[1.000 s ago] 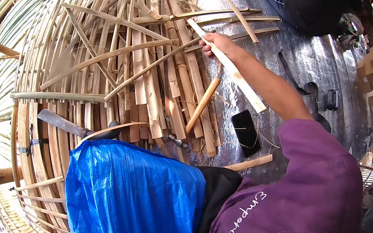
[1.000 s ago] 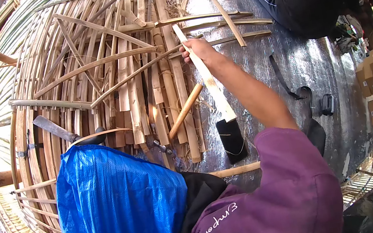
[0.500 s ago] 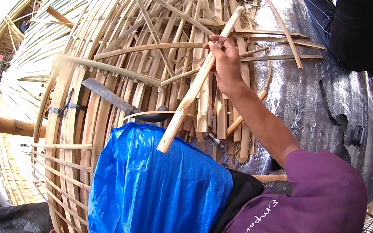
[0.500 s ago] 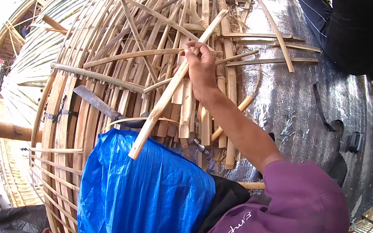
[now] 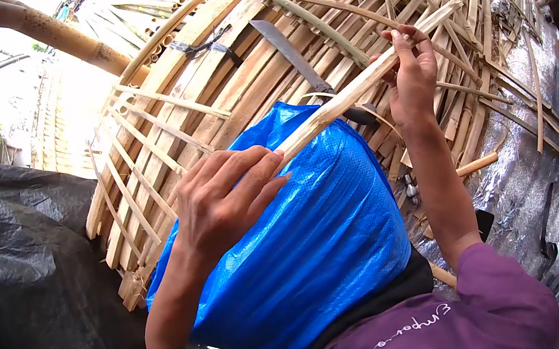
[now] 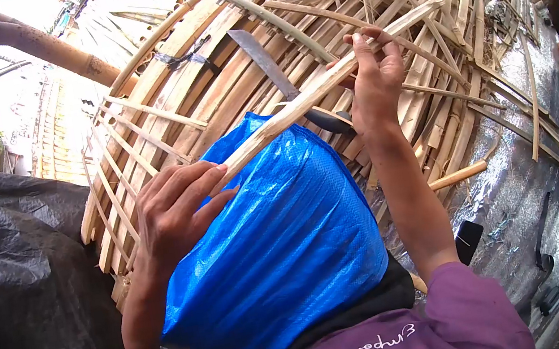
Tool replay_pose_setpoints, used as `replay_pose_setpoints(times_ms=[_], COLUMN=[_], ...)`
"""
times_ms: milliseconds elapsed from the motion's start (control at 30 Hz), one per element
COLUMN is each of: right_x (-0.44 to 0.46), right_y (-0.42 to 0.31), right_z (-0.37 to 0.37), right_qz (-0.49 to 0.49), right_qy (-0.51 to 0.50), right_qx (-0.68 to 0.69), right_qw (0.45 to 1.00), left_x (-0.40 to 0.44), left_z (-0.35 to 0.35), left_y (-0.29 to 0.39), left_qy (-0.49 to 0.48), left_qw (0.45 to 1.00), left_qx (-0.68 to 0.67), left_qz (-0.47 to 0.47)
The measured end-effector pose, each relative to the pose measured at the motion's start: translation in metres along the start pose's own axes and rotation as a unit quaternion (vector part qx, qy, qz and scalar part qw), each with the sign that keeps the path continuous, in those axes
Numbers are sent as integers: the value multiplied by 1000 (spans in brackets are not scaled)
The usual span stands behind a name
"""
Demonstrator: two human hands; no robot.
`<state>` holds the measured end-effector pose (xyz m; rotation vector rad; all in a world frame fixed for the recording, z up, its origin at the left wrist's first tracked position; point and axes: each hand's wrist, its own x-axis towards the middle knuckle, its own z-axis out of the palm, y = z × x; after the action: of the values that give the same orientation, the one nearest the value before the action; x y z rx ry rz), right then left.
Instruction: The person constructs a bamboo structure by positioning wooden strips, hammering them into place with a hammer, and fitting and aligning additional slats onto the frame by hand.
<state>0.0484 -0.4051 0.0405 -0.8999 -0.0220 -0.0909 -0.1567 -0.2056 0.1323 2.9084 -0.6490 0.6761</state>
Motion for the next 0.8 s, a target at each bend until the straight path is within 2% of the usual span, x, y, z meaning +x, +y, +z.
replay_pose_setpoints(times_ms=[33, 100, 167, 267, 433, 500, 633, 733, 800], right_x=[1, -2, -4, -8, -23, -26, -34, -37, -41], right_y=[3, 5, 10, 18, 19, 21, 22, 25, 27], right_z=[-1, -2, -4, -5, 12, 16, 23, 27, 26], right_qz=[-2, 0, 22, 26, 3, -19, -44, -55, -50], right_qy=[8, 12, 27, 14, 15, 1, -13, -6, -10], right_qx=[5, -3, 13, 47, 47, 61, 85, 103, 96], right_qw=[1000, 1000, 999, 998, 999, 998, 995, 993, 994], left_x=[0, 0, -4, -20, -35, -43, -48, -54, -56], left_z=[1, 1, 1, 2, 10, 12, 7, -2, -2], left_y=[-2, -5, -10, -30, -27, -31, -30, -28, -29], left_qy=[-3, 52, 51, 91, 137, 161, 207, 178, 192], left_qw=[1000, 998, 998, 990, 991, 986, 977, 984, 981], left_qx=[-1, 16, 19, 62, -10, -32, -42, -10, -11], left_qz=[2, -16, -25, 84, 8, 41, 25, 12, 9])
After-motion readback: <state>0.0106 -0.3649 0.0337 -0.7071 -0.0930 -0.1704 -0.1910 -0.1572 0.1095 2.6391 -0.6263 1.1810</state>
